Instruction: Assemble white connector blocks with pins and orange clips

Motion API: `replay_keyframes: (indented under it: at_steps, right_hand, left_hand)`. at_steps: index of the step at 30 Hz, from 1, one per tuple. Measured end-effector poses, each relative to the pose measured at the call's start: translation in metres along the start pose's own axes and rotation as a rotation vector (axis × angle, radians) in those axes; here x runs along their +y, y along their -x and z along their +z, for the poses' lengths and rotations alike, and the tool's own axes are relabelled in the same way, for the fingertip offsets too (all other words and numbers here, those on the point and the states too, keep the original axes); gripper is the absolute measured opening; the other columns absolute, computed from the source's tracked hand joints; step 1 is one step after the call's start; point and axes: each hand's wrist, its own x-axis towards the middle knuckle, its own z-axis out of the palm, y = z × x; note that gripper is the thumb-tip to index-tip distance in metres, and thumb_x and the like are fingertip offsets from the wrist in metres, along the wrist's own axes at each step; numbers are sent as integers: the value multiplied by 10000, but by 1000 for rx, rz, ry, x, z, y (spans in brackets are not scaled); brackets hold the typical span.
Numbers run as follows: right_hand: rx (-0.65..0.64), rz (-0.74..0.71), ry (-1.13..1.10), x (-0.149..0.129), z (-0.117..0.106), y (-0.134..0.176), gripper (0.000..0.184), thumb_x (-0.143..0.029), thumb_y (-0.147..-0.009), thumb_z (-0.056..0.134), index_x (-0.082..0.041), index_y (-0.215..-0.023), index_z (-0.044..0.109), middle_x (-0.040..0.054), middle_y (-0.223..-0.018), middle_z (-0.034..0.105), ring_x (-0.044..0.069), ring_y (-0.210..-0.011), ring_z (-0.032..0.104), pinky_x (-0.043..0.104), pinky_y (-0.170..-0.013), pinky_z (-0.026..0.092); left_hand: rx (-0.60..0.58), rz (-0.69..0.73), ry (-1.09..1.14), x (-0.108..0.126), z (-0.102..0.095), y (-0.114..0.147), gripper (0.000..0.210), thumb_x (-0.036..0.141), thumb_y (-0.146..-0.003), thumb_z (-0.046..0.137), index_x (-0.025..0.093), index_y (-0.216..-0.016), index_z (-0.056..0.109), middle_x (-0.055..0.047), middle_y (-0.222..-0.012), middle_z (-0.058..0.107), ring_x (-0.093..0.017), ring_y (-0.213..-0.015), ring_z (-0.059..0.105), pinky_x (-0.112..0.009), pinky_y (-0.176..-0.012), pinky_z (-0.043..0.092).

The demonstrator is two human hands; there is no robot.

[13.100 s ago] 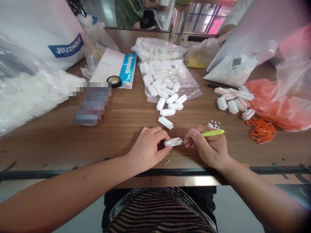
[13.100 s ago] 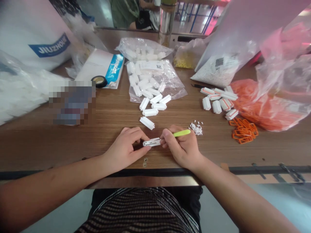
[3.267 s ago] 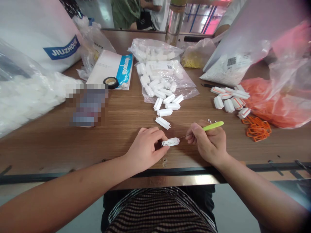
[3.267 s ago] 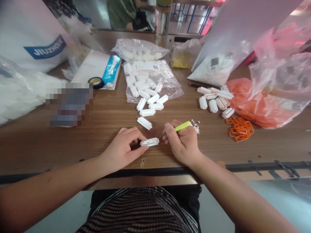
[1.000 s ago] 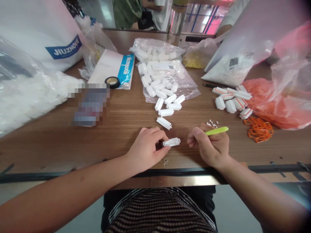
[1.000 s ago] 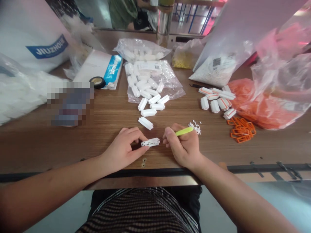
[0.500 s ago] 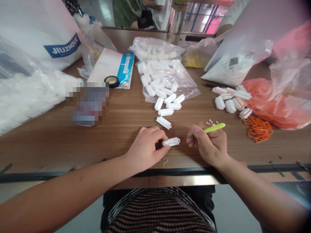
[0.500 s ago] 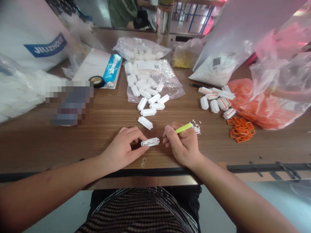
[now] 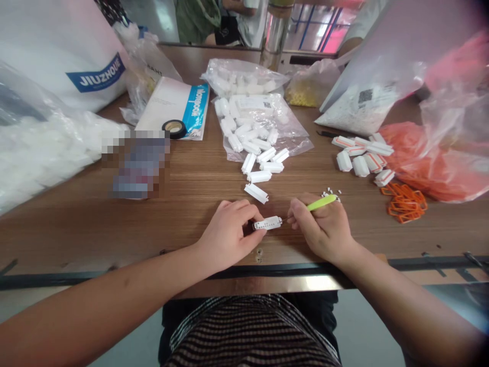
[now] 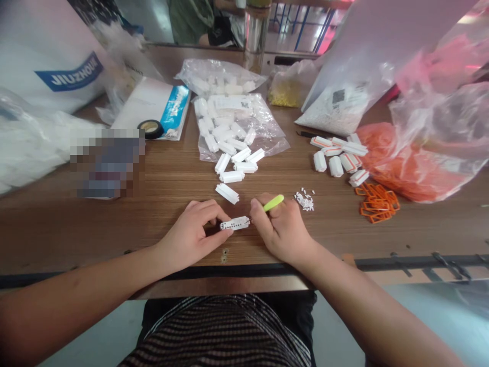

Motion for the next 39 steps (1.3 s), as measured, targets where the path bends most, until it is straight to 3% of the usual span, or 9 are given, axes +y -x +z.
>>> replay_keyframes:
  at_steps: [4,7,10,15,18,21,29,35,39]
  right_hand:
    - [40,-74,-29,-5,1,4,323,-256,-973,479,-197,-670,578,-1,-603,580,112,-537,543,289,-527,428]
    - [260,-34,-201,-5,-3,3,383,-270,-987,463,-213,-626,575,1,-591,583,107,-485,529,278,-455,406]
    - [392,5,-157,1,-16,-6,382,-311,-983,479,-224,-629,592,15,-621,609,117,-491,539,278,-452,412]
    - [115,-7,383,36,-67,-28,149,-324,-907,588,-227,-914,701,31,-852,717,180,-744,651,329,-700,494]
    - [-20,-49,625,63,-98,-35,169,-272,-878,593,-211,-970,721,73,-1002,740,239,-918,671,360,-792,483]
    - [-130,-41,762,83,-116,-36,212,-236,-882,563,-191,-1014,723,93,-1070,736,257,-978,667,354,-797,479]
    - [-342,-165,853,110,-111,-30,387,-72,-809,488,-154,-1134,682,91,-1130,704,240,-1041,646,323,-821,516]
    - [-362,-234,939,121,-111,-26,473,-68,-829,483,-164,-1267,635,99,-1282,659,257,-1104,628,363,-857,527]
    - [-288,-178,866,119,-113,-20,447,-122,-889,446,-179,-1297,621,99,-1218,693,254,-1068,644,368,-860,523]
  left_hand:
    - [3,2,7,1,-1,-1,48,197,-841,661,199,-832,614,29,-799,614,-157,-778,567,-357,-792,359]
    - [9,-3,5,2,-1,-1,52,190,-836,663,198,-820,615,30,-805,618,-154,-783,571,-360,-805,358]
    - [-1,-4,2,2,-1,-1,48,198,-841,654,199,-822,611,23,-826,628,-160,-804,578,-368,-822,362]
    - [-20,-9,-10,2,-2,-1,46,197,-842,633,196,-808,603,15,-804,617,-164,-779,568,-377,-813,366]
    - [-24,-7,-2,2,-2,-1,38,191,-834,634,199,-814,602,20,-803,614,-163,-782,565,-377,-814,365]
    - [-20,-7,2,2,-1,-1,39,194,-833,633,205,-811,603,27,-790,607,-159,-766,561,-374,-809,364]
    - [-30,-22,-28,0,1,0,36,225,-839,625,215,-811,605,28,-799,613,-154,-733,541,-376,-806,373]
    - [-31,-10,-56,0,1,-1,30,223,-834,610,215,-811,592,22,-794,609,-160,-737,542,-381,-804,382]
    - [-25,-29,-71,0,2,-1,36,245,-829,623,222,-820,597,25,-809,626,-163,-733,535,-381,-798,389]
